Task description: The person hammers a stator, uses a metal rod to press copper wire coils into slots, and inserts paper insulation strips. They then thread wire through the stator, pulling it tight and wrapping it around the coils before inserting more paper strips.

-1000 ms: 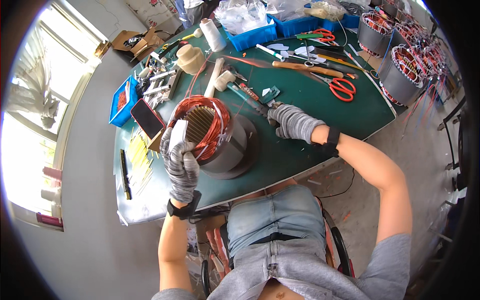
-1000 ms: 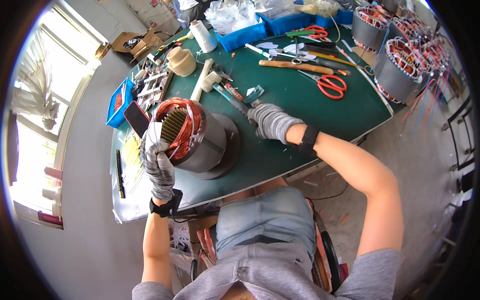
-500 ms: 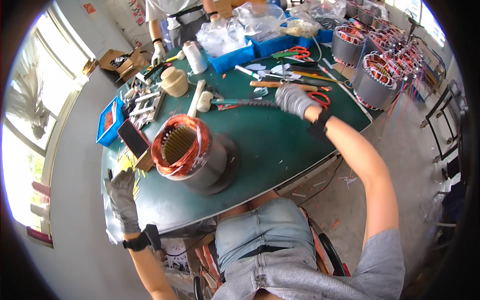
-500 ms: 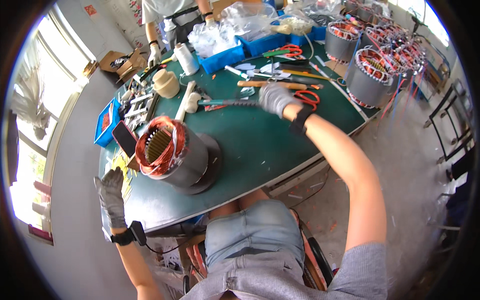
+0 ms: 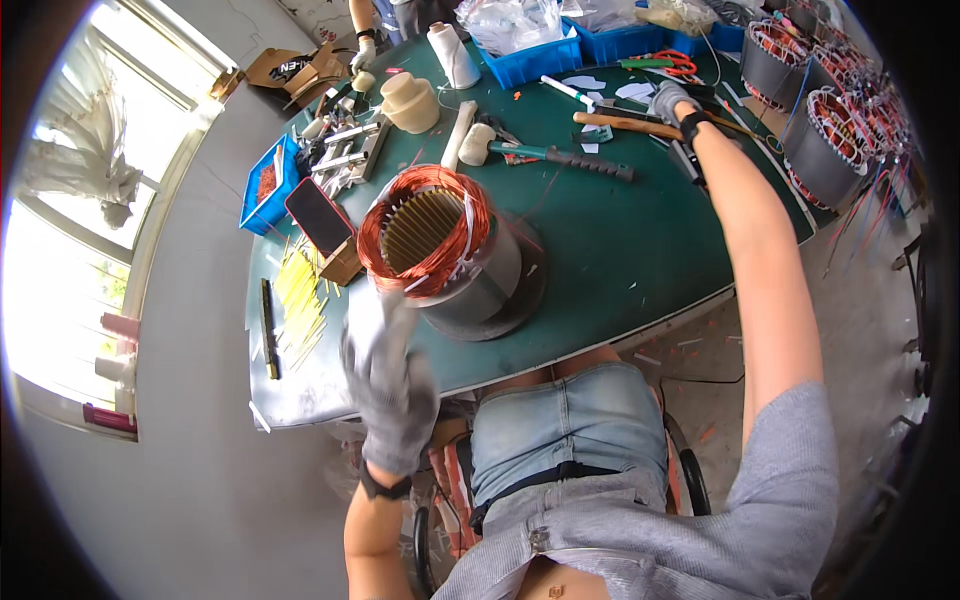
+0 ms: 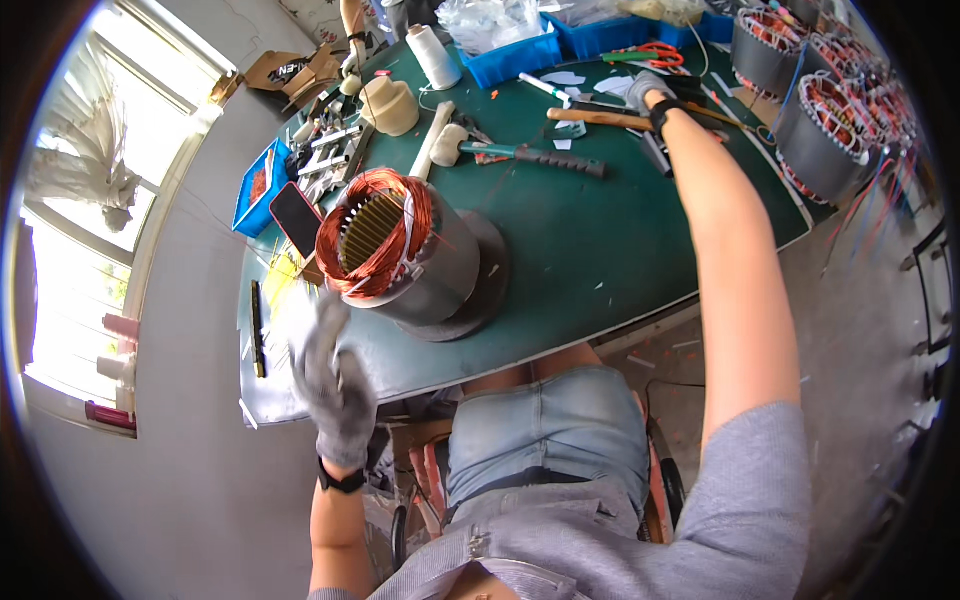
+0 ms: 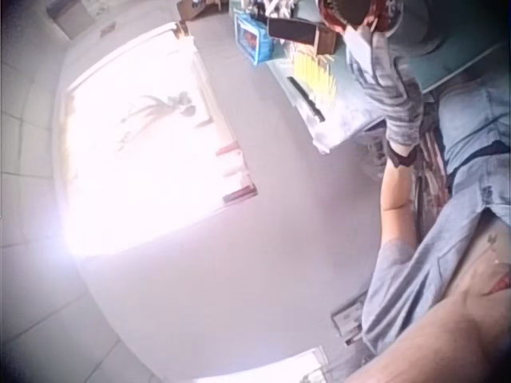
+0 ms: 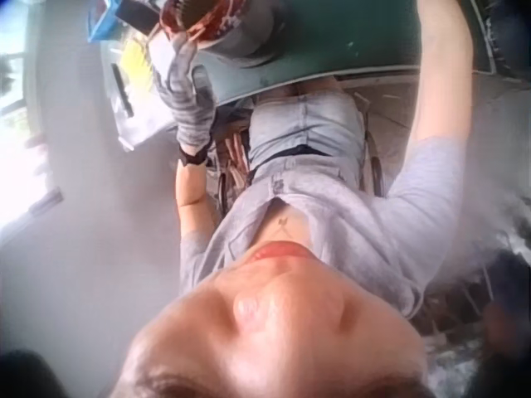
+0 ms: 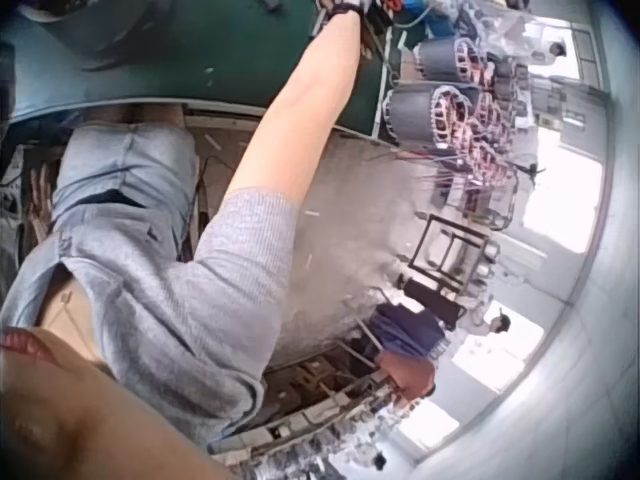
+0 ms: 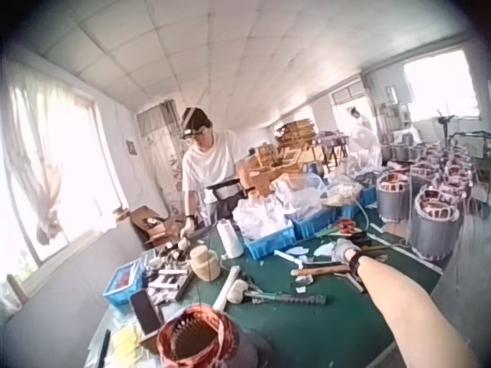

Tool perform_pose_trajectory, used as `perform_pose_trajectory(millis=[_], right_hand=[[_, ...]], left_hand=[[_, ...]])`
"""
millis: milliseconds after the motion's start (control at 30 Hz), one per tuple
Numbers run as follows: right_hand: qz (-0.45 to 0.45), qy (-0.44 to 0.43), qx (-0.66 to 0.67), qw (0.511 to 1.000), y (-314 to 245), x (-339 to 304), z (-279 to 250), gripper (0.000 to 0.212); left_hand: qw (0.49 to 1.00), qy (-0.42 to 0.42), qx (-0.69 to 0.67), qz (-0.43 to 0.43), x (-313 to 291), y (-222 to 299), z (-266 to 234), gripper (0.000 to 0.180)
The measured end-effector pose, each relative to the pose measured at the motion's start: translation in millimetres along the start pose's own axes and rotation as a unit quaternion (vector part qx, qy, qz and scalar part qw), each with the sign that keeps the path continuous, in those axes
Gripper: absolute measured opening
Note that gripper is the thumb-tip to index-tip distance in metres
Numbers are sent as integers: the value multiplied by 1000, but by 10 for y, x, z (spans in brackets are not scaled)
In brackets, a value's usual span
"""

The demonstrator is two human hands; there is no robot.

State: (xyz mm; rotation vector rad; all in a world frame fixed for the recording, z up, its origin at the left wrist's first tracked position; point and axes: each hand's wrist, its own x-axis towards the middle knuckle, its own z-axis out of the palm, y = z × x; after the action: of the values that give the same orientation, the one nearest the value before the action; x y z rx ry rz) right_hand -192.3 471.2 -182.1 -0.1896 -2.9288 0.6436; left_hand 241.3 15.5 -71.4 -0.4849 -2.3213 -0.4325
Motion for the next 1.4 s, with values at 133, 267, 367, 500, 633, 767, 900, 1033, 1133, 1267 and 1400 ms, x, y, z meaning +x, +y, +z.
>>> perform_pose_trajectory(millis=[133, 267, 367, 500, 633, 767, 900, 1033, 1133, 1267, 1400], right_hand=[[-97, 45, 343, 933, 77, -683, -224, 31], [-50, -106, 737, 666, -128, -1824, -456, 27], [-88, -183, 729, 654, -514, -2669, -548, 27], [-232, -124, 663, 701, -1240, -3546, -383, 33], [-338, 85, 373, 860, -1794, -3523, -132, 35], [-438, -20, 296, 848, -1933, -3237, -268, 22], [-648, 206, 194, 708, -2111, -3205, -552, 39], [-365, 178, 289, 867, -1746, -2992, -597, 37], [-285, 241, 350, 859, -1191, -2804, -325, 25], [-273, 240, 245, 899, -937, -2726, 225, 19], [-127, 89, 281, 947, -1127, -2598, 370, 20]], left_hand=[[998, 14, 57, 24, 407, -169, 507, 47], [998, 34, 48, 4, 381, -314, 636, 37], [999, -11, -31, -42, 365, -361, 512, 29], [994, -96, 11, -44, 436, -288, 369, 26], [992, -114, -7, -46, 489, -147, 406, 40], [993, -80, 87, -26, 489, -139, 553, 50], [992, -59, -11, -108, 482, -213, 624, 42], [999, -27, 23, 4, 523, -290, 516, 18], [990, -116, -49, -69, 546, -357, 431, 20], [983, -53, -146, -99, 524, -383, 465, 17], [991, 29, -92, -90, 544, -166, 610, 16]])
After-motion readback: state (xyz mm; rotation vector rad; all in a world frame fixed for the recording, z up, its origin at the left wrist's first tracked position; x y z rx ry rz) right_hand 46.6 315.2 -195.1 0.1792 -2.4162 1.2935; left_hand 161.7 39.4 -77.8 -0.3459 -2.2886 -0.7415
